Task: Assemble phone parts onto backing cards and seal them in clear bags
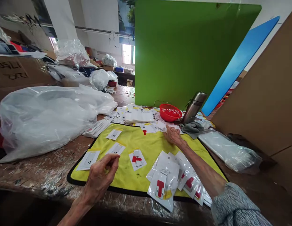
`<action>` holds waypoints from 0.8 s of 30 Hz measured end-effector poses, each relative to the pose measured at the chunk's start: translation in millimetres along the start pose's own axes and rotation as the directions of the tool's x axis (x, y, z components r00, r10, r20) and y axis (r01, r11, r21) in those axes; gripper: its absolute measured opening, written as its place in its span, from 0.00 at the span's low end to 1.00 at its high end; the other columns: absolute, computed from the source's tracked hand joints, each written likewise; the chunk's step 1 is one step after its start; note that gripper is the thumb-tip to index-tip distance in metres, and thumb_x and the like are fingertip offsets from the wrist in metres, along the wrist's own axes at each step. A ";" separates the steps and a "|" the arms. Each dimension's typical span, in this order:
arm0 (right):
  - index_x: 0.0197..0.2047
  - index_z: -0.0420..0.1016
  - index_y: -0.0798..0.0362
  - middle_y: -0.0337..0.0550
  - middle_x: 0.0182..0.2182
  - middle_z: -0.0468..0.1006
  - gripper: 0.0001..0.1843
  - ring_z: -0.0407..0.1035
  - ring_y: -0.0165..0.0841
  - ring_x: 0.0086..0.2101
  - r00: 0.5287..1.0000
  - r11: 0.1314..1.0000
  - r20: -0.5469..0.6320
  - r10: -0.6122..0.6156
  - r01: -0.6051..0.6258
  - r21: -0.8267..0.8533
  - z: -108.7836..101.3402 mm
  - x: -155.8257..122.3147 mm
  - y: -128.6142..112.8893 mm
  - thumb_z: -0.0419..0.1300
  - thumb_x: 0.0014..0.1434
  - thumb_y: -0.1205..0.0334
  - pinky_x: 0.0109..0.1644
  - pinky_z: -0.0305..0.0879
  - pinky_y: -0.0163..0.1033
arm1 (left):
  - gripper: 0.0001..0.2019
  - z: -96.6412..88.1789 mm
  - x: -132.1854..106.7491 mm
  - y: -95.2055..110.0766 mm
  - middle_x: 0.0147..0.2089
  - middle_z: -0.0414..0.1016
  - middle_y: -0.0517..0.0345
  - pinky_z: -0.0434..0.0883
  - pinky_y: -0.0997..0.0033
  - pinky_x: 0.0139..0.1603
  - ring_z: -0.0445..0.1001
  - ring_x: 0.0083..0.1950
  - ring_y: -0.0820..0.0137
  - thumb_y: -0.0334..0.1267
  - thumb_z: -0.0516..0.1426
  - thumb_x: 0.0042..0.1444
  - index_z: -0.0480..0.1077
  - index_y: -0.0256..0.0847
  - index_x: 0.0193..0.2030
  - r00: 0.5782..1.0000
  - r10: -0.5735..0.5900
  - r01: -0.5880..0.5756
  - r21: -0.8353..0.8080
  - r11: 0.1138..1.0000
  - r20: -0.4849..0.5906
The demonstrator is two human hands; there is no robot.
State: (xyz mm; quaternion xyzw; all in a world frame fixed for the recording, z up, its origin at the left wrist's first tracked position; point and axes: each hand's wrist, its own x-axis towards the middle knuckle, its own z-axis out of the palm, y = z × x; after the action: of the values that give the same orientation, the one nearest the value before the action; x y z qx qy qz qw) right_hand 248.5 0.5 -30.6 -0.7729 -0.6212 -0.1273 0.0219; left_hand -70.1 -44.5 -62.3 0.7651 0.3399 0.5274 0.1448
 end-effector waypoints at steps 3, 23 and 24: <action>0.41 0.72 0.58 0.57 0.41 0.77 0.13 0.68 0.43 0.45 0.999 0.999 0.013 -0.045 0.046 -0.022 7.7 -2.3 2.4 0.47 0.63 0.65 0.47 0.57 0.45 | 0.05 -2.1 -0.4 1.7 0.25 0.74 0.62 0.69 0.79 0.26 0.73 0.24 0.76 0.30 0.52 0.57 0.69 0.38 0.35 1.000 0.028 -0.028 0.030 0.999 -0.008; 0.36 0.72 0.57 0.48 0.34 0.79 0.11 0.72 0.35 0.40 0.666 0.846 -0.604 -0.438 0.532 -0.026 -68.6 -112.3 -74.3 0.48 0.64 0.72 0.60 0.54 0.51 | 0.27 -35.8 -7.4 71.6 0.37 0.78 0.48 0.72 0.66 0.38 0.76 0.38 0.62 0.58 0.56 0.50 0.73 0.35 0.45 0.573 -0.576 0.806 -0.530 0.265 0.583; 0.38 0.71 0.59 0.50 0.35 0.79 0.11 0.72 0.37 0.42 0.599 0.782 -0.631 -0.494 0.623 -0.020 -71.0 -136.1 -90.2 0.49 0.63 0.74 0.60 0.54 0.53 | 0.29 -40.6 -9.6 77.5 0.41 0.78 0.46 0.72 0.63 0.40 0.76 0.41 0.59 0.59 0.56 0.49 0.72 0.35 0.47 0.502 -0.547 0.833 -0.544 0.099 0.670</action>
State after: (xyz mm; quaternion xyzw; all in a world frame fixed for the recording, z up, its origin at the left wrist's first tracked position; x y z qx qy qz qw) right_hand 122.7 -122.6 -3.7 -0.4485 -0.8007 -0.3034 0.2561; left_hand -80.5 -112.8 -7.8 0.4047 0.3387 0.3592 0.7698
